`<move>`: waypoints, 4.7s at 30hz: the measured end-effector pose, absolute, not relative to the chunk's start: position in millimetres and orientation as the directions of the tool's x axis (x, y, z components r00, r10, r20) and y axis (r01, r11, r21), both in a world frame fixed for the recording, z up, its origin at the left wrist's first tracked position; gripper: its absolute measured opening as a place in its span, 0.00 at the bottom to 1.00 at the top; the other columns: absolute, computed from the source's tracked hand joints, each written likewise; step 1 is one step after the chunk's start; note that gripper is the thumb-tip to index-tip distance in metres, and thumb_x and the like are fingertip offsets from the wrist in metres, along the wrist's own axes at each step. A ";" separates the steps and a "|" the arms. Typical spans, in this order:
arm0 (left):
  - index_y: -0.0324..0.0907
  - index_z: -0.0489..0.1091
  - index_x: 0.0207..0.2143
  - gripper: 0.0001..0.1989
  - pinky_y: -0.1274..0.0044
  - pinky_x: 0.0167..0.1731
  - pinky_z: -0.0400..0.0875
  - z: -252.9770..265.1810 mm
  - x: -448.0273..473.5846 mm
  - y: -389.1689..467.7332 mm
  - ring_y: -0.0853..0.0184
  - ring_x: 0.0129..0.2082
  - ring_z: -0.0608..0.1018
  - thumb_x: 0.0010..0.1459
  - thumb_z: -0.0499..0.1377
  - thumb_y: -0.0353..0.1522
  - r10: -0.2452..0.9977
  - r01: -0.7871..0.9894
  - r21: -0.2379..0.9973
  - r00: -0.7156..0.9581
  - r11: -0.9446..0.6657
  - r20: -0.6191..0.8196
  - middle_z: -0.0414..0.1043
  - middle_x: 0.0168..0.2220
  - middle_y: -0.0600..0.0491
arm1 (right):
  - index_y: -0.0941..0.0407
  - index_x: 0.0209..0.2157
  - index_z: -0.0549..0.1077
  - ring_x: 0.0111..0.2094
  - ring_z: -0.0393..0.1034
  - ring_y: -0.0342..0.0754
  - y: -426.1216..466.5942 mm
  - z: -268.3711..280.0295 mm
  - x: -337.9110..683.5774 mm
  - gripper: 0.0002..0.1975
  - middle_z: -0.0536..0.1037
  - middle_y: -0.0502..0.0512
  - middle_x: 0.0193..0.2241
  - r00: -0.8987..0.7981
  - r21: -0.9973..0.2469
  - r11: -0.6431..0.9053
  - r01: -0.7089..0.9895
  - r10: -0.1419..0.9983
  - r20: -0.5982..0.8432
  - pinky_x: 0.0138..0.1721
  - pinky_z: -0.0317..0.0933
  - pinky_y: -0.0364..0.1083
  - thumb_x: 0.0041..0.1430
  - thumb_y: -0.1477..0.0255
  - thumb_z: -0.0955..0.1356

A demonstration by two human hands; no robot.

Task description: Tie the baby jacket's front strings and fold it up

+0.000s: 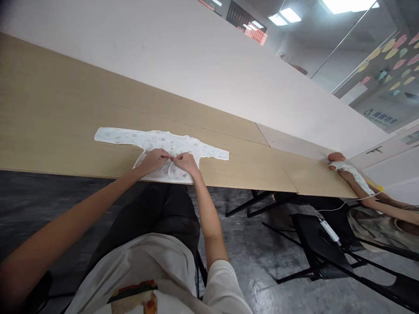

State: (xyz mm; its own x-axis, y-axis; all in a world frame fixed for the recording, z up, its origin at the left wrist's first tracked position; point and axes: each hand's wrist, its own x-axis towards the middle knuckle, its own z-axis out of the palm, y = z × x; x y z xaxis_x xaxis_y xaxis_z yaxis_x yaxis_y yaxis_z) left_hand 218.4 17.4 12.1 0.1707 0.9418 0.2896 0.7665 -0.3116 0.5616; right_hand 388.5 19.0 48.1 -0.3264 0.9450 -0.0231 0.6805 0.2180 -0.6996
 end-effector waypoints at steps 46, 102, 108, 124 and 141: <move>0.43 0.75 0.40 0.16 0.73 0.38 0.71 -0.9 221.3 16.7 0.61 0.35 0.80 0.49 0.59 0.39 0.966 0.528 0.815 0.048 -0.239 0.252 0.80 0.33 0.50 | 0.56 0.27 0.79 0.31 0.74 0.45 19.3 37.3 378.2 0.07 0.80 0.51 0.25 -0.220 -0.658 0.229 0.717 0.971 0.099 0.39 0.65 0.42 0.52 0.80 0.69; 0.44 0.81 0.40 0.17 0.63 0.53 0.66 3.2 222.1 14.5 0.53 0.46 0.76 0.54 0.54 0.32 0.931 0.836 0.459 0.155 -0.301 0.330 0.79 0.45 0.48 | 0.60 0.27 0.73 0.20 0.72 0.41 32.1 32.6 384.2 0.05 0.75 0.48 0.18 -0.183 -0.942 -0.171 0.288 0.956 -0.230 0.27 0.70 0.39 0.55 0.82 0.67; 0.46 0.78 0.50 0.22 0.63 0.53 0.66 -0.3 221.2 16.7 0.53 0.51 0.74 0.56 0.54 0.33 0.935 0.848 0.439 0.165 -0.297 0.314 0.76 0.50 0.48 | 0.58 0.27 0.73 0.18 0.70 0.40 28.5 38.5 382.1 0.07 0.73 0.46 0.16 -0.183 -0.904 -0.132 0.407 0.958 -0.222 0.26 0.68 0.38 0.56 0.82 0.68; 0.51 0.71 0.58 0.24 0.57 0.56 0.60 10.4 207.0 18.1 0.48 0.59 0.67 0.63 0.50 0.39 0.926 0.906 0.213 0.332 -0.367 0.180 0.65 0.63 0.46 | 0.55 0.42 0.80 0.40 0.75 0.49 -25.6 43.2 386.4 0.10 0.80 0.56 0.36 -0.411 -0.398 0.407 0.822 0.908 0.080 0.42 0.65 0.43 0.61 0.73 0.68; 0.36 0.72 0.52 0.25 0.60 0.56 0.62 39.1 129.3 107.6 0.48 0.60 0.69 0.62 0.46 0.40 0.992 0.979 0.170 0.104 -0.115 0.071 0.67 0.60 0.36 | 0.58 0.57 0.69 0.55 0.69 0.51 115.3 69.3 414.7 0.20 0.74 0.61 0.57 -0.161 -0.360 0.169 0.917 0.985 0.054 0.54 0.61 0.45 0.64 0.75 0.62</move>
